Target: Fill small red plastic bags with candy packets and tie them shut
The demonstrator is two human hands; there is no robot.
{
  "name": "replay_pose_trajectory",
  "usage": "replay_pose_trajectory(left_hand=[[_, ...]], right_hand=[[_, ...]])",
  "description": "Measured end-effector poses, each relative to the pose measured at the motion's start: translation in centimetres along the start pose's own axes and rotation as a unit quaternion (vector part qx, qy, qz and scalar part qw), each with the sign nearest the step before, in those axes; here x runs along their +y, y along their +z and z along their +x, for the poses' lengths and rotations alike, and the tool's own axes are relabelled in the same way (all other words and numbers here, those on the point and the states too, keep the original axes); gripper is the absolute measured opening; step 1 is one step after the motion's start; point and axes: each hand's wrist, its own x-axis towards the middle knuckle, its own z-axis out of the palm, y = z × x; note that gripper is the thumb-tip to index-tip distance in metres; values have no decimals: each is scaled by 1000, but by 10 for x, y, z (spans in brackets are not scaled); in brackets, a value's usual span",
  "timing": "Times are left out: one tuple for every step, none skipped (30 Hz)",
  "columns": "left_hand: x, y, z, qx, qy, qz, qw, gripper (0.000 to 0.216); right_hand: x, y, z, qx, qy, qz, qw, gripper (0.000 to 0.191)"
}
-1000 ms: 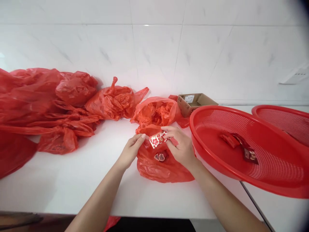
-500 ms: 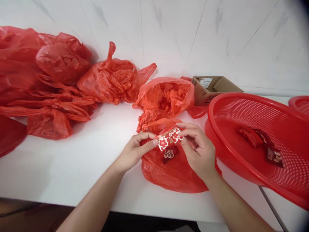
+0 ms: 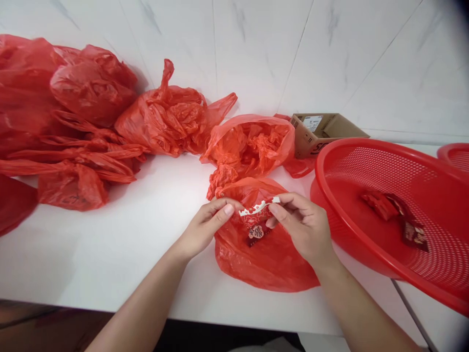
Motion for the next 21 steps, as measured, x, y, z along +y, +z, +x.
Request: replay_pose_trajectory(left_hand=[[0,0,0,-4,8,6,1000,32],[-1,1,0,-8,12,13,1000,29],[-1,2,0,-15,12,18,1000,24],[-1,2,0,-21,10,16,1000,21],[0,3,0,-26,8,9,1000,19],[0,4,0,-31,6,-4,999,18],[1,4,0,-35,5,-19,999,18],[1,4,0,-37,4,-32,999,18],[2,4,0,-37,3,-43,998,17],[2,4,0,-37,1,-51,998,17],[2,4,0,-37,-1,-57,998,17],[2,3,0,-37,-5,-62,997,17],[2,3,0,-37,-8,-67,997,17],[2,3,0,-37,-11,-72,997,17],[1,2,0,-39,-13,-77,996,17],[1,2,0,-40,-15,-81,996,17],[1,2,0,-43,-16,-84,995,17],[1,2,0,-44,-18,-88,995,17],[1,2,0,-45,-21,-91,995,17],[1,1,0,-45,-24,-93,994,17],[1,1,0,-44,-26,-95,994,17]], right_hand=[[-1,1,0,3,16,11,1000,10],[-1,1,1,3,33,22,999,12],[-1,1,2,1,49,36,998,14],[0,1,2,-4,67,52,996,16],[1,1,3,-12,84,71,994,18],[2,0,3,-20,99,93,991,19],[4,0,3,-29,110,114,987,21],[4,-1,3,-36,118,134,983,22],[5,-1,3,-41,123,149,980,23],[5,-1,3,-44,125,160,978,23],[4,-1,3,-47,127,166,977,23],[4,-1,3,-48,129,169,976,23],[3,-1,3,-49,131,171,975,23],[2,-1,2,-49,133,171,975,23],[1,-1,2,-50,134,170,975,23],[1,-1,2,-50,133,170,975,23],[1,-1,2,-51,132,170,975,23],[1,-1,2,-52,130,170,975,23],[1,-1,2,-54,128,171,975,23],[2,-1,2,-55,127,172,975,23],[2,-1,2,-57,126,173,975,23]])
